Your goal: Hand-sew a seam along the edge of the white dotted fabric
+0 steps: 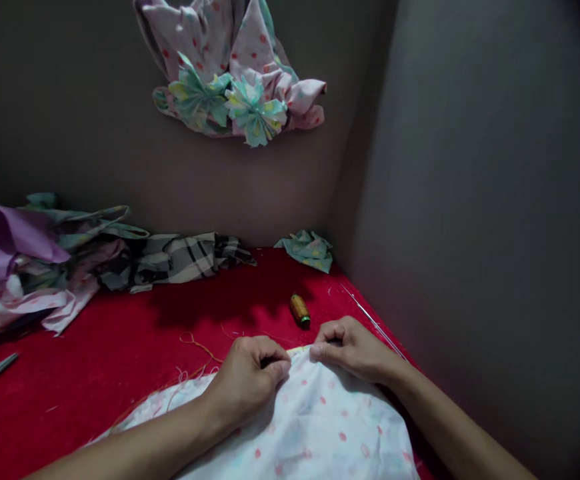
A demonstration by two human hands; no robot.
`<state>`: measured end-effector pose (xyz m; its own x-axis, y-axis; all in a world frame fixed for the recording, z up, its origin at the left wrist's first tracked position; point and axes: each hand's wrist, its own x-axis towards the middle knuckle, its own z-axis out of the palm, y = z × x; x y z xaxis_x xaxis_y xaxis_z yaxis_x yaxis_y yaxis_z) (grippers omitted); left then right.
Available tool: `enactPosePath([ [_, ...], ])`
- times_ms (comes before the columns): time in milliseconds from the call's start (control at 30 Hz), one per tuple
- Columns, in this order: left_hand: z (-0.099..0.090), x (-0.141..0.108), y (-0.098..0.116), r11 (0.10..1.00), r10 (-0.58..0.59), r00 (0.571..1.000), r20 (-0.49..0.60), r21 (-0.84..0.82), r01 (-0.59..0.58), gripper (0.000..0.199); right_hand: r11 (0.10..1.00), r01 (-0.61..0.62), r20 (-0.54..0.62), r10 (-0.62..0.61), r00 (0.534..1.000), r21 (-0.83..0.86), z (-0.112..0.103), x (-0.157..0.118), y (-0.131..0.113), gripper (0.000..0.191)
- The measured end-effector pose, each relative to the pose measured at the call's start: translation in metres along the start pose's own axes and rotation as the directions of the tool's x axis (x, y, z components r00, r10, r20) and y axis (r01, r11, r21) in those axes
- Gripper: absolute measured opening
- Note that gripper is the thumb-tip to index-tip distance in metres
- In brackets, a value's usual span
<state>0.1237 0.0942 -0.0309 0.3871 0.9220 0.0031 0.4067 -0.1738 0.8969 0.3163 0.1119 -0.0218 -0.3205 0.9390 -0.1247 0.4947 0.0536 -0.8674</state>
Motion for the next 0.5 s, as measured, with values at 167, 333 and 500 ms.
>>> enactPosePath([
  [167, 0.0004, 0.0010, -0.0018, 1.000, 0.004, 1.000, -0.011, -0.010, -0.004, 0.016, 0.998, 0.062, -0.021, -0.062, 0.998, -0.022, -0.0035, -0.0005, -0.0003, 0.017],
  [333, 0.0008, 0.0016, 0.0014, 1.000, 0.028, 1.000, 0.015, -0.004, -0.028, 0.017, 0.999, 0.045, -0.019, -0.045, 0.999, 0.010, -0.0042, 0.0000, -0.0007, 0.016],
  [500, 0.0031, 0.0033, 0.0006, 0.998, 0.050, 0.998, 0.024, 0.034, -0.051, 0.020, 0.999, 0.052, -0.011, -0.051, 0.999, 0.017, -0.0047, -0.0008, -0.0031, 0.017],
])
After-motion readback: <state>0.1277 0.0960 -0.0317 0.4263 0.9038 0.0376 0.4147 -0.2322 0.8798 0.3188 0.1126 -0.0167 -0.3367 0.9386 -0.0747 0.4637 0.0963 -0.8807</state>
